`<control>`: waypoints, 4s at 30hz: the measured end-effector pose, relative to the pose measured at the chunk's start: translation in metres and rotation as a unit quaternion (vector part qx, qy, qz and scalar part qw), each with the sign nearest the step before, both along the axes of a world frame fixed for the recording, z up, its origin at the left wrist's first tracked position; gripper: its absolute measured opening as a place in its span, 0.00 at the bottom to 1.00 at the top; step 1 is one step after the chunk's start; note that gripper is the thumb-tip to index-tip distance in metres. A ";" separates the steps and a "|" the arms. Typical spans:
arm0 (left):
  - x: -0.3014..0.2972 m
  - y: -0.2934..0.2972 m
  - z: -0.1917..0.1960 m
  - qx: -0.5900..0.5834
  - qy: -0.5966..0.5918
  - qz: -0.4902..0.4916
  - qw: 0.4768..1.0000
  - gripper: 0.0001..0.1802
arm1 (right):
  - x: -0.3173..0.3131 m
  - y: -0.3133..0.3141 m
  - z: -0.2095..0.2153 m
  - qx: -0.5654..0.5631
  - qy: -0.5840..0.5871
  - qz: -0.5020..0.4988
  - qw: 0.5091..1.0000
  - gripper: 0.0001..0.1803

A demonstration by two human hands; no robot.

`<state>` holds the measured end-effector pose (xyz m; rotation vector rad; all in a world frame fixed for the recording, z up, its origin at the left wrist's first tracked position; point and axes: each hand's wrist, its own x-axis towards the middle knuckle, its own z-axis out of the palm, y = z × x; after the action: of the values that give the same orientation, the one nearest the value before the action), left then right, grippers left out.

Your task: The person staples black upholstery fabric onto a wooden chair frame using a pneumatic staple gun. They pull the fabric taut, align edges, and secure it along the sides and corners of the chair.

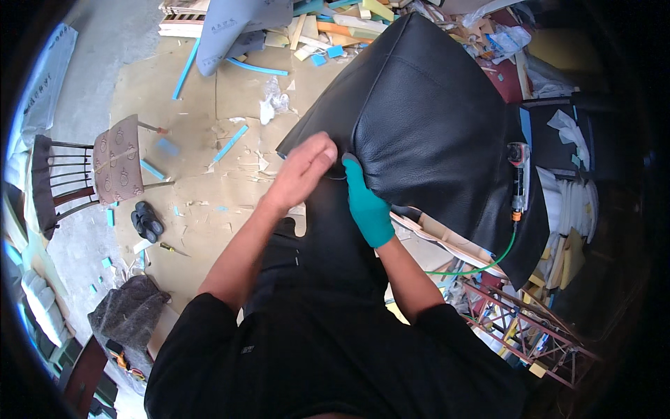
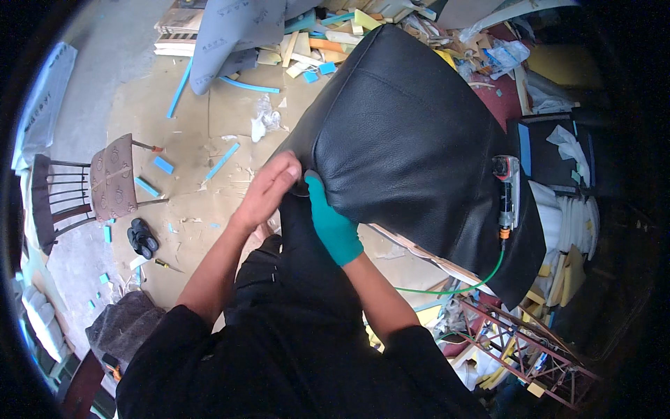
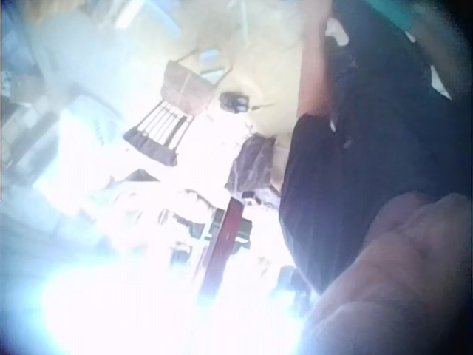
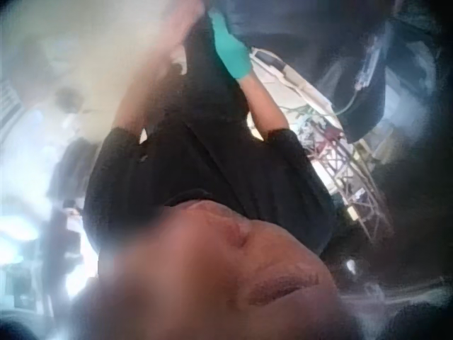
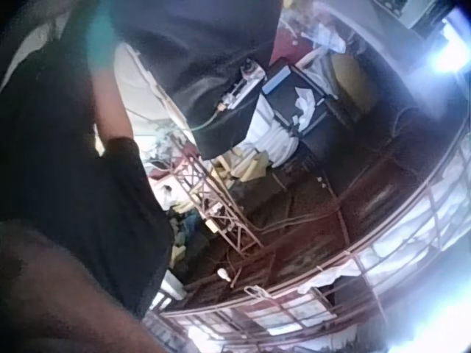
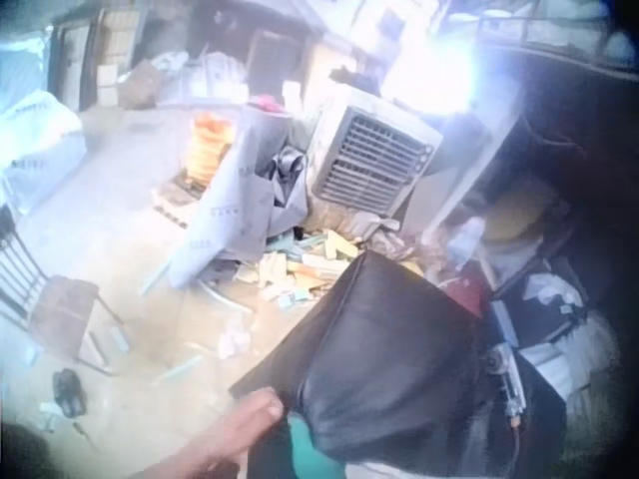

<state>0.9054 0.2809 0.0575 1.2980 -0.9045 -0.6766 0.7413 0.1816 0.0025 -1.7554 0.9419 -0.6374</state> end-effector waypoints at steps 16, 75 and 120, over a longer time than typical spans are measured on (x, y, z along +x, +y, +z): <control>0.078 -0.048 0.053 -0.096 -0.441 -0.162 0.877 0.35 | -0.001 -0.008 0.067 0.055 0.071 0.138 0.986 0.29; 0.064 -0.067 0.083 -0.084 -0.513 -0.162 0.839 0.29 | -0.269 -0.074 0.270 -0.130 -0.131 -0.297 0.937 0.22; 0.055 -0.079 0.082 -0.111 -0.583 -0.156 0.790 0.30 | 0.008 0.098 0.013 -0.320 0.144 -0.183 0.918 0.23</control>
<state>0.9601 0.2019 0.1399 1.3043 -2.1692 0.1085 0.7492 0.2801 0.0153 -2.3157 1.3945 -1.0335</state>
